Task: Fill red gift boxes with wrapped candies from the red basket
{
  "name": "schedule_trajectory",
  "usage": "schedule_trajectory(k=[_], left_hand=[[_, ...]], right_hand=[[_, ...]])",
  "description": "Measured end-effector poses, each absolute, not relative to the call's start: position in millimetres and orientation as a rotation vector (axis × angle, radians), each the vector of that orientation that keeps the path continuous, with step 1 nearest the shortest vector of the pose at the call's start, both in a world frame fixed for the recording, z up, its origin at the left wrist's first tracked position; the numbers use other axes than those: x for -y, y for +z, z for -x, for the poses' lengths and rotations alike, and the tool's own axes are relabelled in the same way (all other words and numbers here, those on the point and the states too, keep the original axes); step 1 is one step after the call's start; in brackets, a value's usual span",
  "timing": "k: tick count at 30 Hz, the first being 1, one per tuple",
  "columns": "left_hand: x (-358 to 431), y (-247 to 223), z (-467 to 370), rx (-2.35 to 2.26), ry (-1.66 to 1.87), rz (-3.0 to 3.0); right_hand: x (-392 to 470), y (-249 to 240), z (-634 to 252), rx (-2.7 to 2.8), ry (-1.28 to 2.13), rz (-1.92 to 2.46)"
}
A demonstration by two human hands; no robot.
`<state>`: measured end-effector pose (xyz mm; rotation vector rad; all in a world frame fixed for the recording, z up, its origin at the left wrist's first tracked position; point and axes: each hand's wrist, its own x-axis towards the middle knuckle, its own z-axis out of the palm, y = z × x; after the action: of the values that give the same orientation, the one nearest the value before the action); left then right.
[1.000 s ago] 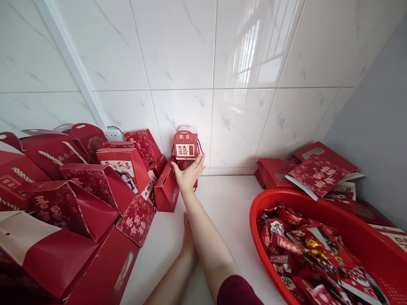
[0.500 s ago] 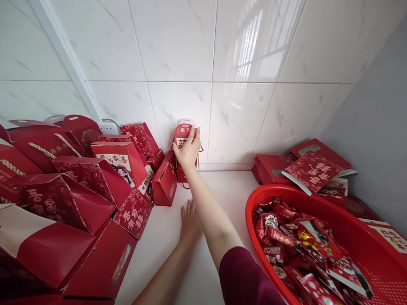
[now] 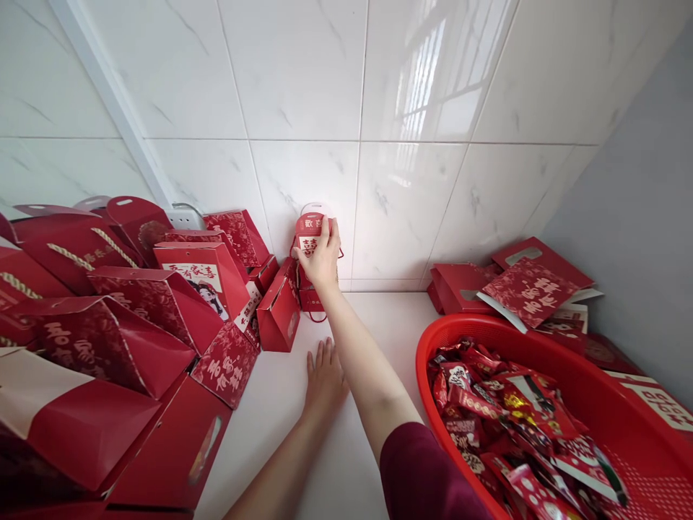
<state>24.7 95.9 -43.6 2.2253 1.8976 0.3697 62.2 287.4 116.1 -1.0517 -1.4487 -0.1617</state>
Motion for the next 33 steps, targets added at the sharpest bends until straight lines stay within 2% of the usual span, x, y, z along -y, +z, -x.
schedule_trajectory(k=[5,9,15,33], left_hand=[[-95,-41,-24,-1.893,0.347,-2.218],[-96,-42,-23,-1.864,0.363,-2.252],[-97,-43,-21,-1.822,0.340,-2.258],[-98,-43,-22,-1.831,0.299,-2.316]], right_hand=[[-271,92,-74,1.335,-0.060,1.079],[-261,37,-76,1.175,0.161,1.161],[-268,-29,-62,1.363,0.359,1.123],[-251,-34,-67,1.301,0.332,1.276]])
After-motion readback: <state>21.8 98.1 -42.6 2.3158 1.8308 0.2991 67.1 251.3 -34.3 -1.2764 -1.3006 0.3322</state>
